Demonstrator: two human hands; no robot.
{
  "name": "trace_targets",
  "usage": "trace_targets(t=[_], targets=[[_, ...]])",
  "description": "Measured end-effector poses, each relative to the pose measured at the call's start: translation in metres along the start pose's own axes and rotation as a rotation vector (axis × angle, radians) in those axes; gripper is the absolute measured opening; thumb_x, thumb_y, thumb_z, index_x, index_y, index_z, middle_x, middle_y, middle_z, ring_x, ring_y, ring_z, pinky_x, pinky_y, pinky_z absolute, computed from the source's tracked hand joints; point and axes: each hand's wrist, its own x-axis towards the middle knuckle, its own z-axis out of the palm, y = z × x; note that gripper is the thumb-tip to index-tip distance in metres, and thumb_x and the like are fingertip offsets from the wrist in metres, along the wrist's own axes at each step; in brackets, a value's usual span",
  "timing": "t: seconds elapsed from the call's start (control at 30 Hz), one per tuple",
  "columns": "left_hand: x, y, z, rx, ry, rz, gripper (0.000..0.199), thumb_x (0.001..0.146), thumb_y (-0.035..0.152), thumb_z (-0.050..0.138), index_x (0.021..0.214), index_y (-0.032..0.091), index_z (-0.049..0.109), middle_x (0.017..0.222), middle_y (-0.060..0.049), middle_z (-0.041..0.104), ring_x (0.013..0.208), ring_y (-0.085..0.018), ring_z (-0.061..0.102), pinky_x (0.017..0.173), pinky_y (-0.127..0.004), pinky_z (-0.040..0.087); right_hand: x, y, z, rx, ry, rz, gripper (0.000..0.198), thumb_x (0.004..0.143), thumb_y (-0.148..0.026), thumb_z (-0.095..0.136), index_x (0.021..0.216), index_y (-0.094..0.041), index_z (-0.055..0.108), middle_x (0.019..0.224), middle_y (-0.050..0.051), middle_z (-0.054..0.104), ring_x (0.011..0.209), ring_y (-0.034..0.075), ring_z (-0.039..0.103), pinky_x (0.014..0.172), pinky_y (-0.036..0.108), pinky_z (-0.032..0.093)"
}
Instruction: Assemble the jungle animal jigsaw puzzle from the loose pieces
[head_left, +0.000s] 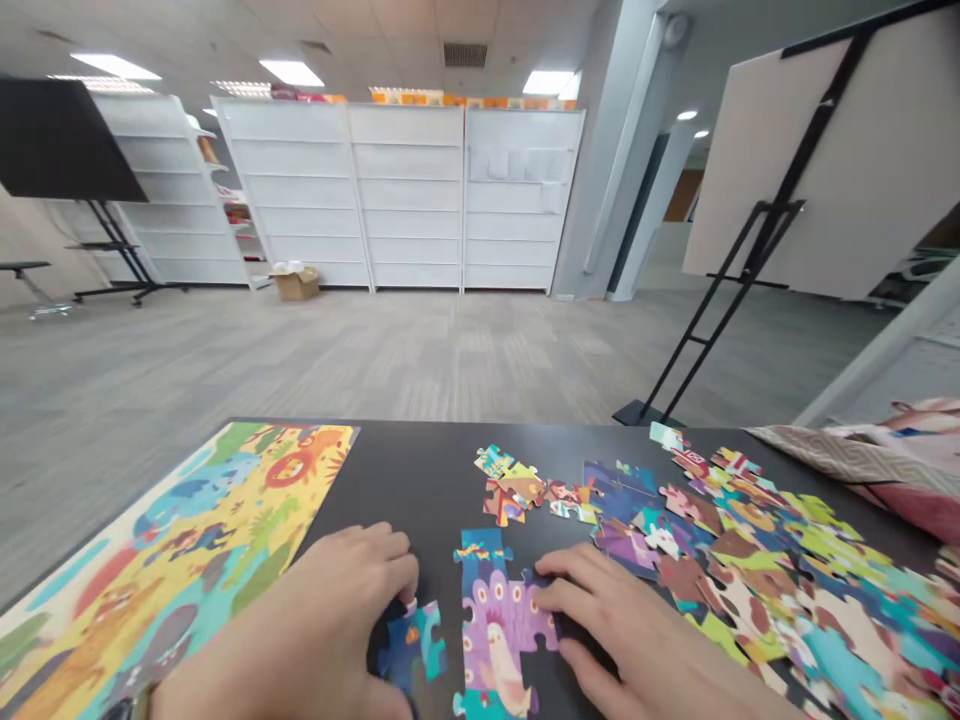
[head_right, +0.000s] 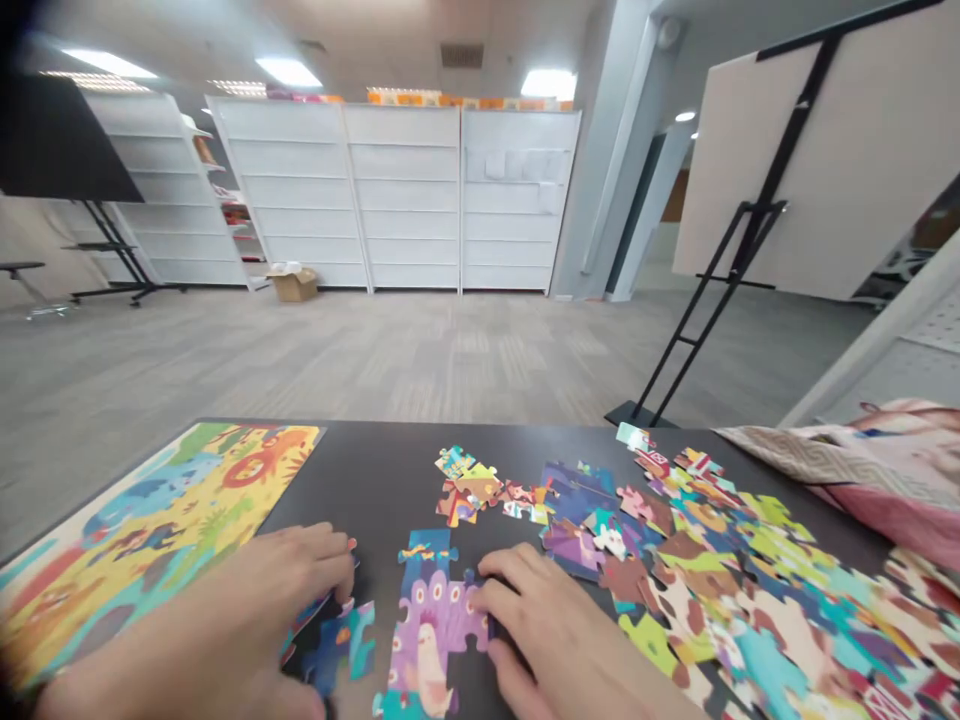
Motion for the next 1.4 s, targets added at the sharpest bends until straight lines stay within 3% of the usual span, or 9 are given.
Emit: trace_targets(t=[0.13,0.27,0.37,0.57,0.73,0.9,1.0,1.1,1.4], targets=[[-0.004,0.005,0.007,-0.055,-0.04,-0.089,0.04,0.065,0.031,0.09,0.096,0.024,0.066,0.11,-0.007,0.065,0.105,-0.035,0.06,0.088,-0.047,0.053,-0.001,0.001,-0.001,-0.012,0.017,0.008,0.031,0.093,-0.012,0.052,0.116,-0.021,0.07,0.136,0.011,0.064,0.124,0.026,0.062,0.107,0.044,0.053],[-0.007,-0.003,0.017,-0.109,0.066,0.014,0.03,0.067,0.019,0.073,0.095,0.025,0.065,0.105,-0.007,0.065,0.106,-0.034,0.06,0.092,-0.045,0.053,-0.001,0.002,0.0,0.003,0.04,0.001,0.031,0.091,-0.011,0.054,0.113,-0.022,0.072,0.134,0.009,0.066,0.121,0.026,0.064,0.105,0.042,0.055],[-0.008,-0.007,0.02,-0.132,0.141,0.119,0.031,0.065,0.015,0.066,0.094,0.025,0.063,0.101,-0.005,0.064,0.1,-0.029,0.061,0.091,-0.038,0.053,-0.001,0.002,0.001,-0.003,0.056,-0.012,0.032,0.09,-0.012,0.056,0.115,-0.023,0.071,0.135,0.009,0.066,0.123,0.026,0.063,0.106,0.042,0.054],[-0.003,-0.002,0.012,-0.185,0.047,0.149,0.038,0.062,0.006,0.061,0.096,0.024,0.057,0.099,-0.002,0.061,0.092,-0.024,0.059,0.08,-0.033,0.051,0.001,0.001,0.001,-0.029,0.04,-0.001,0.031,0.089,-0.011,0.055,0.113,-0.021,0.073,0.134,0.01,0.067,0.122,0.027,0.064,0.106,0.044,0.053],[0.005,-0.004,0.014,-0.291,0.101,0.25,0.05,0.074,-0.006,0.052,0.11,0.029,0.059,0.11,0.002,0.064,0.104,-0.02,0.062,0.091,-0.031,0.05,-0.001,0.001,0.0,-0.015,0.052,-0.009,0.033,0.088,-0.011,0.057,0.114,-0.022,0.073,0.134,0.009,0.067,0.122,0.027,0.064,0.105,0.043,0.054],[0.011,-0.003,0.016,-0.332,0.124,0.356,0.047,0.085,-0.001,0.051,0.116,0.032,0.061,0.125,0.004,0.065,0.114,-0.019,0.061,0.102,-0.032,0.048,-0.002,0.001,0.0,-0.007,0.063,-0.013,0.035,0.088,-0.009,0.056,0.117,-0.022,0.072,0.135,0.009,0.066,0.124,0.026,0.062,0.108,0.042,0.053],[0.01,0.0,0.015,-0.328,0.123,0.323,0.046,0.08,0.004,0.062,0.117,0.031,0.063,0.132,0.001,0.062,0.117,-0.022,0.06,0.104,-0.036,0.049,0.0,0.0,0.0,-0.017,0.025,0.007,0.035,0.089,-0.008,0.055,0.118,-0.022,0.071,0.136,0.009,0.065,0.124,0.027,0.062,0.108,0.044,0.052],[0.01,0.003,0.014,-0.297,0.101,0.274,0.046,0.074,0.008,0.071,0.114,0.03,0.066,0.125,0.0,0.063,0.111,-0.025,0.061,0.099,-0.04,0.052,0.0,-0.003,-0.002,-0.025,-0.002,0.028,0.035,0.09,-0.008,0.053,0.119,-0.021,0.07,0.137,0.01,0.064,0.125,0.027,0.061,0.109,0.045,0.052],[0.01,0.007,0.012,-0.195,0.034,0.256,0.043,0.081,0.012,0.068,0.117,0.035,0.067,0.129,0.0,0.06,0.115,-0.028,0.058,0.103,-0.048,0.05,0.0,-0.003,-0.003,0.011,-0.014,0.042,0.037,0.088,-0.005,0.055,0.118,-0.021,0.07,0.137,0.009,0.063,0.127,0.025,0.059,0.111,0.042,0.05]])
